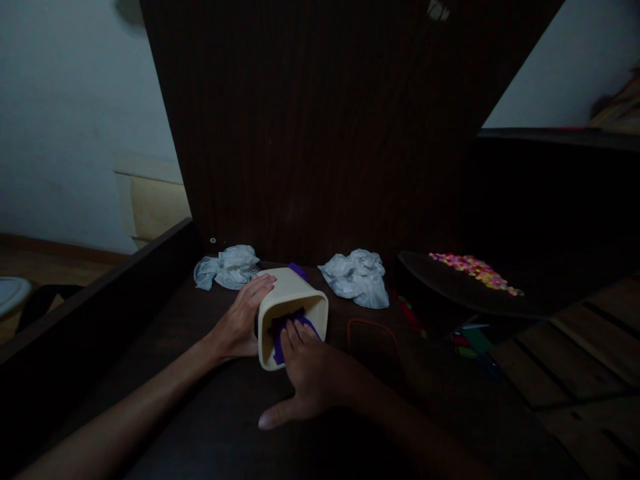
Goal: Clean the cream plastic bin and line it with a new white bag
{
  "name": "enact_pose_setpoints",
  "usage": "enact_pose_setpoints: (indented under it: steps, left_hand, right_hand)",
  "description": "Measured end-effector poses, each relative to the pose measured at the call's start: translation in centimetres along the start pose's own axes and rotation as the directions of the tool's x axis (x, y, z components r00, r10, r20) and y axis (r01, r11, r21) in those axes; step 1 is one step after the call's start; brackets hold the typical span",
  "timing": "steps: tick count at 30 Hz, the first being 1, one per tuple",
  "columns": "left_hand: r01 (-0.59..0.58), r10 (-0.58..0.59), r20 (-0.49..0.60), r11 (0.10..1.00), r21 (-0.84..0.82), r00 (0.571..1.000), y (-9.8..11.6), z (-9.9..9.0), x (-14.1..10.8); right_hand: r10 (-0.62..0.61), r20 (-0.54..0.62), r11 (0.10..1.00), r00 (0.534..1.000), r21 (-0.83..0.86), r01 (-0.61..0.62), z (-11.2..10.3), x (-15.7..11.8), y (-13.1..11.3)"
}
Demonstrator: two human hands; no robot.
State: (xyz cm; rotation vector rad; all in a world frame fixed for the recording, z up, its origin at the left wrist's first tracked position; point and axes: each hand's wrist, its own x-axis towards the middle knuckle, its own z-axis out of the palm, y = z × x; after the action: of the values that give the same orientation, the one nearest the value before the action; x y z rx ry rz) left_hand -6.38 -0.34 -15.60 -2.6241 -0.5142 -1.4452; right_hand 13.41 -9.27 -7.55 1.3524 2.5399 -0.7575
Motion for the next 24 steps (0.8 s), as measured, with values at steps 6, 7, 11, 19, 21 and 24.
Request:
enact_pose_setpoints:
  steps: [6,7,11,19,21,24]
  left_hand:
    - [0.012,-0.011,0.02,1.0,-0.018,1.0,0.2,-0.3,0.1]
    - [0.015,-0.015,0.023,1.0,-0.019,1.0,0.1,-0.4,0.0]
    - [-0.004,0.004,-0.001,1.0,-0.016,1.0,-0.2,-0.1,-0.2]
    - [0.003,-0.002,0.009,1.0,-0.016,1.0,-0.3,-0.4,-0.3]
    - [0.016,-0.016,0.014,1.0,-0.011,1.0,-0.3,-0.5,-0.3]
    - [0.014,-0.014,0.012,1.0,0.004,1.0,-0.5,-0.4,-0.4]
  right_hand:
    - [0.026,0.134,0.995,0.991,-0.102,-0.013,-1.4,4.0,0.2]
    - [0.024,0.144,0.995,0.989,-0.097,-0.01,-1.7,4.5,0.3]
    - [-0.005,0.168,0.997,0.986,-0.072,0.017,-2.3,6.2,0.5]
    - [0.013,0.369,0.995,0.929,-0.092,0.023,-2.6,8.5,0.2]
    - [-0.021,0.361,0.996,0.932,-0.071,0.05,-2.6,8.4,0.1]
    - [-0.138,0.219,0.99,0.966,0.002,0.141,-2.1,7.7,-0.1]
